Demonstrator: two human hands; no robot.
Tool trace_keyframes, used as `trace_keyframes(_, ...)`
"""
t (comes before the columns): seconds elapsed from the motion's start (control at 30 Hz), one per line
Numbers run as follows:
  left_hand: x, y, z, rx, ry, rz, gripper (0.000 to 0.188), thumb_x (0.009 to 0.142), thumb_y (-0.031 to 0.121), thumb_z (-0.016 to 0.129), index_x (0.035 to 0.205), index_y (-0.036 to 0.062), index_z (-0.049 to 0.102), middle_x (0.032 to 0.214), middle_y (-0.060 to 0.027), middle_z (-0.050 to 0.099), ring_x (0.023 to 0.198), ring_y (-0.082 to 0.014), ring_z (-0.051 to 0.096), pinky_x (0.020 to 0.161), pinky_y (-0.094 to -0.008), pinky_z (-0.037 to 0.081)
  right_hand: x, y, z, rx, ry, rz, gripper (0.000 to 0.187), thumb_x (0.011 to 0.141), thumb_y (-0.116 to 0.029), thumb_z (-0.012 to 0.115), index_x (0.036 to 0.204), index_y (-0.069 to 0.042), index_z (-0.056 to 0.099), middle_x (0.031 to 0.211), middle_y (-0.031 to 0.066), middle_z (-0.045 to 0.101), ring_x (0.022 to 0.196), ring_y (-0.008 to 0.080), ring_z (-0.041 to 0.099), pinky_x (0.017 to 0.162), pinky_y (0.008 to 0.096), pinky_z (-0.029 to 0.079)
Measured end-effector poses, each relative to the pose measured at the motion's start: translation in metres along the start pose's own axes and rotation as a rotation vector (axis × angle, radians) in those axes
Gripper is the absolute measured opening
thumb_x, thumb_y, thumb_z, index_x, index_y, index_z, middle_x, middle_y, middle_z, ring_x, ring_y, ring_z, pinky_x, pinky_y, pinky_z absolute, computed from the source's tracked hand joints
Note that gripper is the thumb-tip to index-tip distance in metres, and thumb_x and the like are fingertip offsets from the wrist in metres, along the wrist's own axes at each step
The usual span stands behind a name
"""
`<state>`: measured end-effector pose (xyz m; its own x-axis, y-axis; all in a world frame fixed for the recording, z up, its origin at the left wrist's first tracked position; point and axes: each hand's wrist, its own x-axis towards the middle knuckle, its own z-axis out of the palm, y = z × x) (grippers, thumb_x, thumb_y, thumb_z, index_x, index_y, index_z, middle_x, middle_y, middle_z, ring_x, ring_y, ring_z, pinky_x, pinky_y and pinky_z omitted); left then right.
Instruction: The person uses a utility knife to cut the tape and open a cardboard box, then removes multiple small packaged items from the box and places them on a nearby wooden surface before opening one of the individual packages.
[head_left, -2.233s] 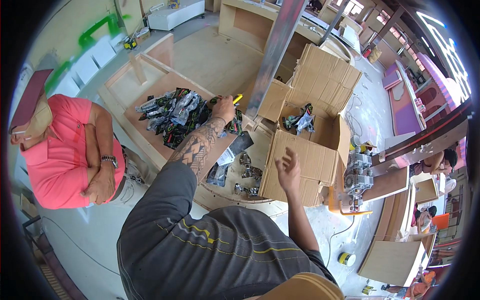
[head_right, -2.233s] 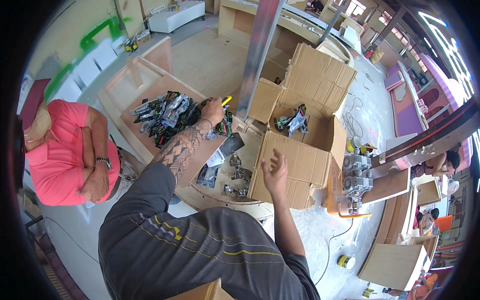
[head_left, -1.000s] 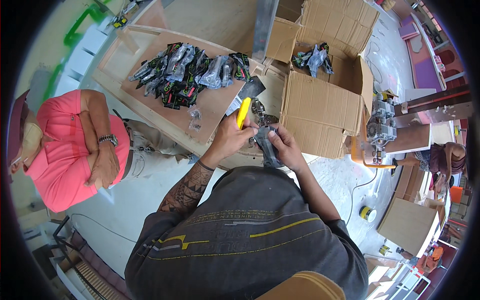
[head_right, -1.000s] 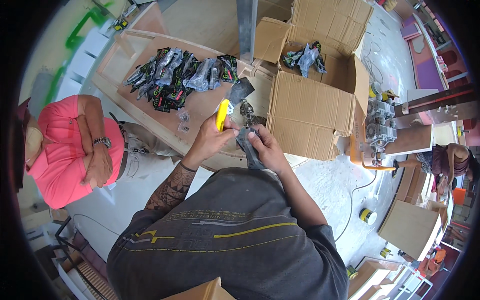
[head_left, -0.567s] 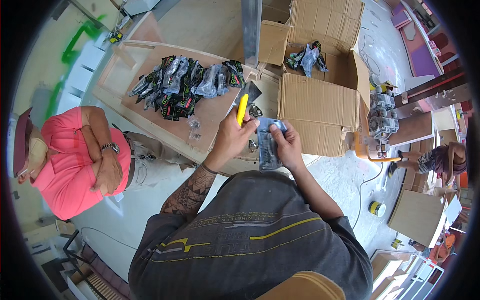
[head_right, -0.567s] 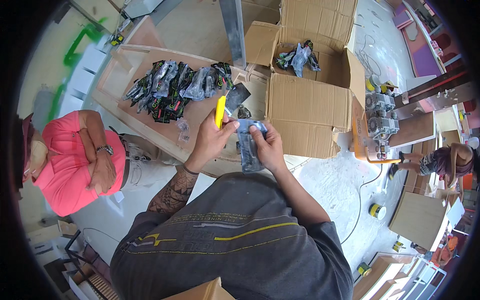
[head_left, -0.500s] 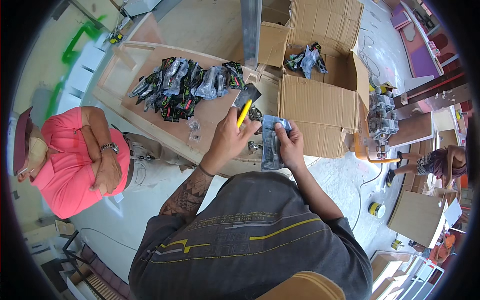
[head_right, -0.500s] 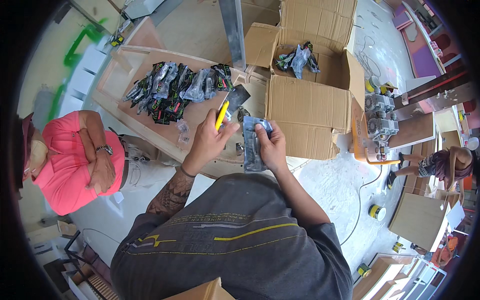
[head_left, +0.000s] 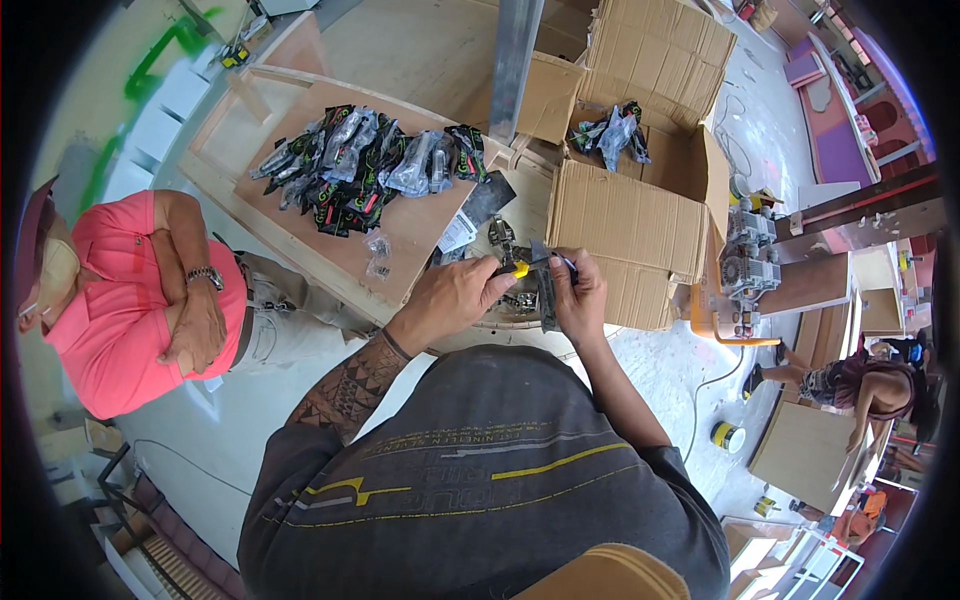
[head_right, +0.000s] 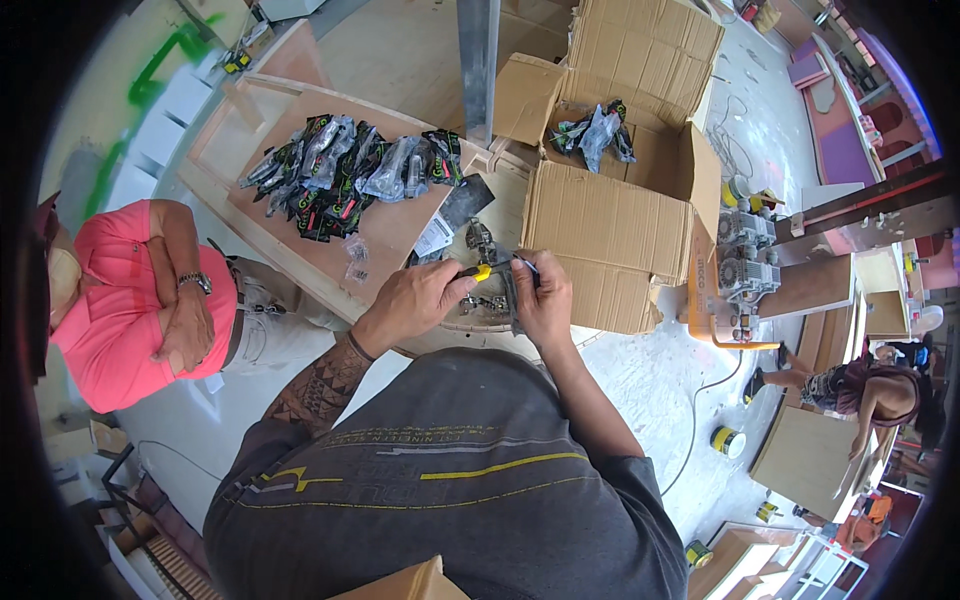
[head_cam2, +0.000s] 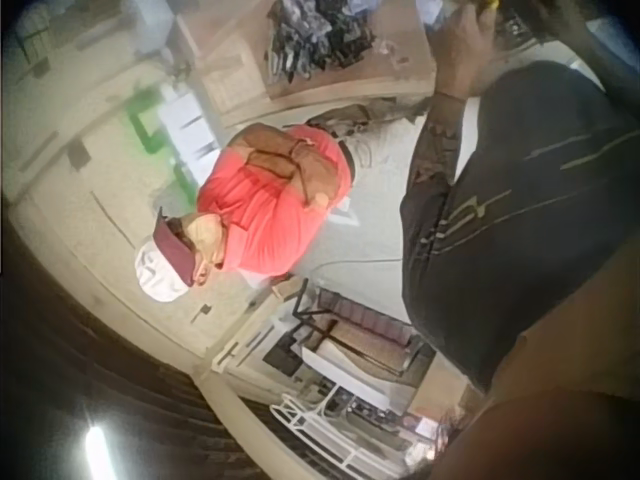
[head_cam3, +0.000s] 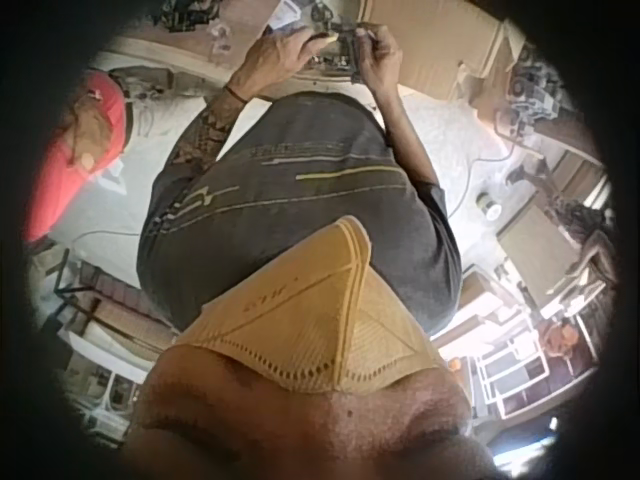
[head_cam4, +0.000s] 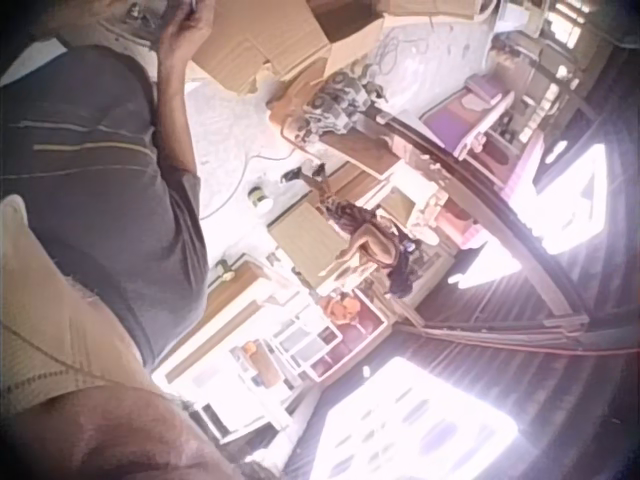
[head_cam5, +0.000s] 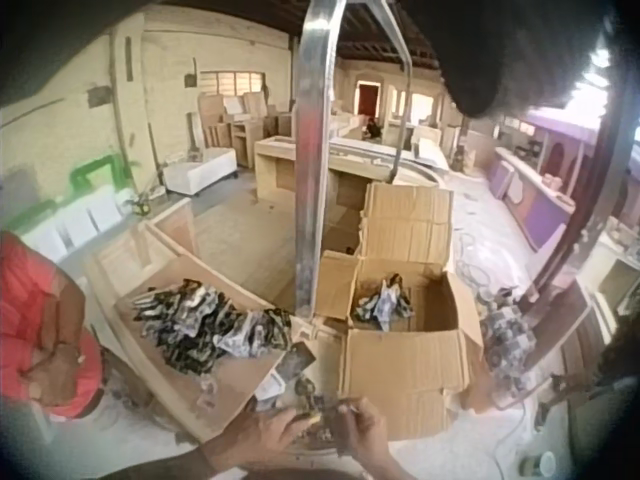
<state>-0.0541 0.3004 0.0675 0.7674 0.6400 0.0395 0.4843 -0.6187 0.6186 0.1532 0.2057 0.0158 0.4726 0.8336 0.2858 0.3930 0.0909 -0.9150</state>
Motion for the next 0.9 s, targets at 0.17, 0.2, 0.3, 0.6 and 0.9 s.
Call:
trace_keyframes(0.17, 0.005, -0.008, 0.023, -0.022, 0.075, 0.041, 0.038, 0.109, 0.040, 0.056, 0.101, 0.0036, 0.058, 0.087, -0.0193, 0.068, 0.082, -0.0429, 0.069, 0.068, -0.0530, 0.053, 0.007, -0.020, -0.018, -0.264, -0.073, -0.257, 0.009, 0.095, 0.000, 0.072, 0.103, -0.002, 0.070, 0.084, 0.0132, 0.061, 0.077, 0.0309, 0.062, 0.069, 0.0401, 0.050)
trace_keyframes(0.2, 0.009, -0.008, 0.028, -0.019, 0.088, 0.049, 0.037, 0.109, 0.040, 0.056, 0.101, 0.0037, 0.058, 0.088, -0.0189, 0.069, 0.082, -0.0426, 0.069, 0.068, -0.0523, 0.054, 0.006, -0.022, -0.022, -0.268, -0.078, -0.263, 0.009, 0.095, 0.000, 0.072, 0.103, -0.002, 0.070, 0.084, 0.0132, 0.061, 0.077, 0.0309, 0.062, 0.069, 0.0401, 0.050)
trace_keyframes(0.3, 0.021, 0.001, 0.026, -0.006, 0.101, 0.087, 0.036, 0.108, 0.039, 0.058, 0.101, 0.0039, 0.058, 0.089, -0.0182, 0.070, 0.081, -0.0418, 0.070, 0.067, -0.0512, 0.055, 0.005, -0.026, -0.033, -0.350, -0.027, -0.282, 0.013, 0.094, 0.001, 0.073, 0.106, -0.003, 0.070, 0.086, 0.0136, 0.063, 0.077, 0.0327, 0.062, 0.070, 0.0404, 0.050)
trace_keyframes(0.6, 0.046, -0.033, -0.009, 0.188, -0.027, -0.071, 0.037, 0.110, 0.042, 0.052, 0.104, 0.0071, 0.063, 0.085, -0.0171, 0.071, 0.080, -0.0431, 0.070, 0.067, -0.0530, 0.054, 0.016, -0.090, -0.106, -0.049, 0.530, -0.154, 0.009, 0.106, -0.007, 0.062, 0.101, 0.000, 0.063, 0.088, 0.0008, 0.059, 0.076, 0.0092, 0.052, 0.070, 0.0255, 0.045)
trace_keyframes(0.9, 0.079, 0.060, 0.024, -0.704, 0.090, 0.148, 0.037, 0.096, 0.031, 0.080, 0.114, 0.0005, 0.072, 0.080, -0.0038, 0.070, 0.075, -0.0118, 0.065, 0.069, -0.0329, 0.053, 0.005, -0.050, -0.092, 0.426, 0.015, 0.231, 0.011, 0.109, -0.011, 0.061, 0.108, -0.003, 0.068, 0.097, -0.0015, 0.068, 0.085, 0.0048, 0.057, 0.077, 0.0223, 0.047)
